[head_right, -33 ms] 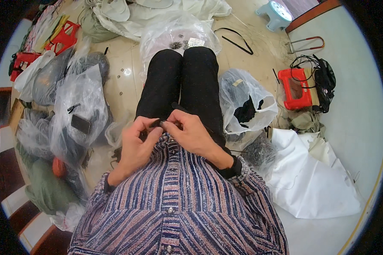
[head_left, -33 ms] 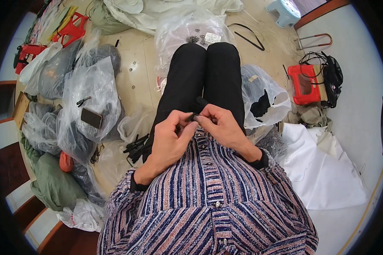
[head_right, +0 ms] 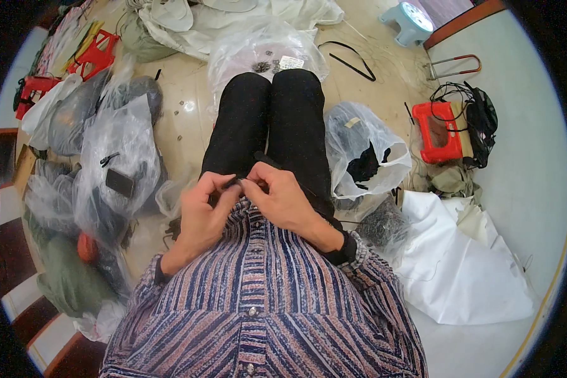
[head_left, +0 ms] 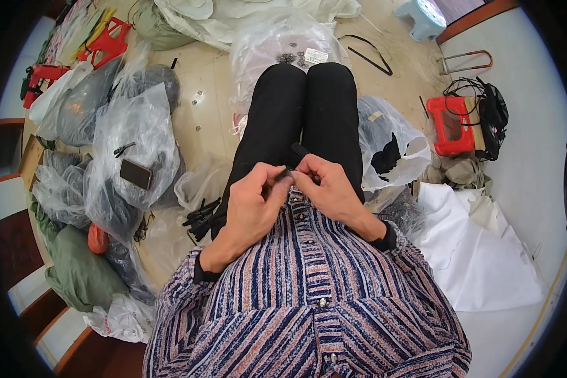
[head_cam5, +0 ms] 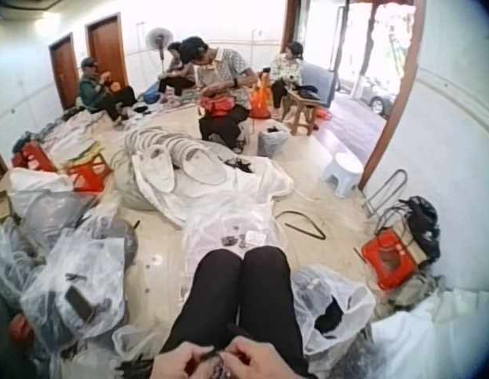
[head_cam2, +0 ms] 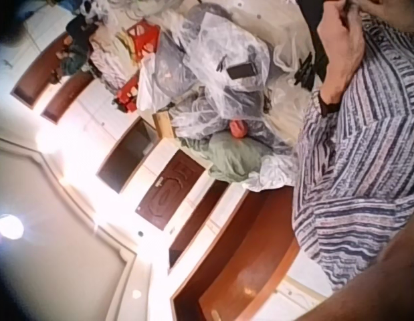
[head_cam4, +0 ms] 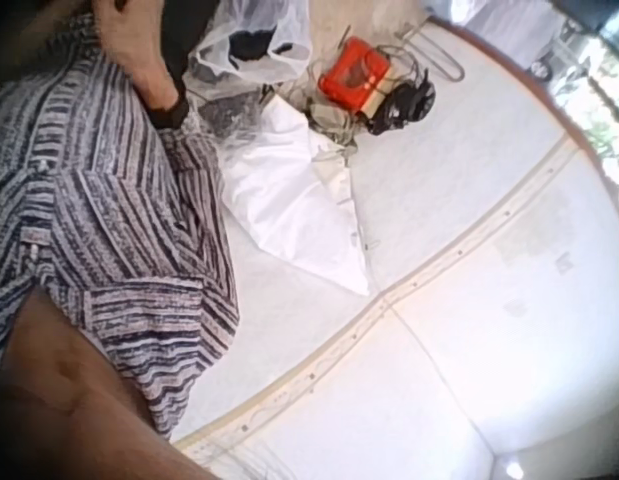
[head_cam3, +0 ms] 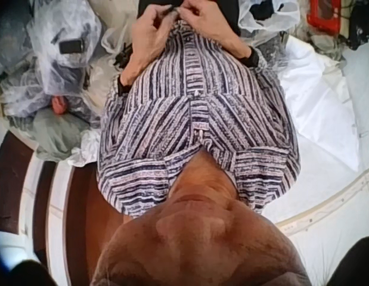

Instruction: Inspecting and assembling small black shoe components while sitting among storage bags.

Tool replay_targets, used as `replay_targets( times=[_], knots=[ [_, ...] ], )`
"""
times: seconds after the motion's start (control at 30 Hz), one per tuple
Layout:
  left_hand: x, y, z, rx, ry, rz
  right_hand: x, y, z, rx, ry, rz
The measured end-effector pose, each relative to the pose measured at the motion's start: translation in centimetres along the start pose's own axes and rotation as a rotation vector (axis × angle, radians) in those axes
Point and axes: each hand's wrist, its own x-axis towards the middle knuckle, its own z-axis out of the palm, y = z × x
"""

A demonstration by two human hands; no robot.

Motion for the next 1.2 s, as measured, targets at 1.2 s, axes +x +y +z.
replay_targets(
  times=[1.2],
  knots=[
    [-19.5,-34.9,-10.1,-0.917,0.983,-1.241,1.8,-1.3,1.2,-0.125,-0.041,0.225]
  ],
)
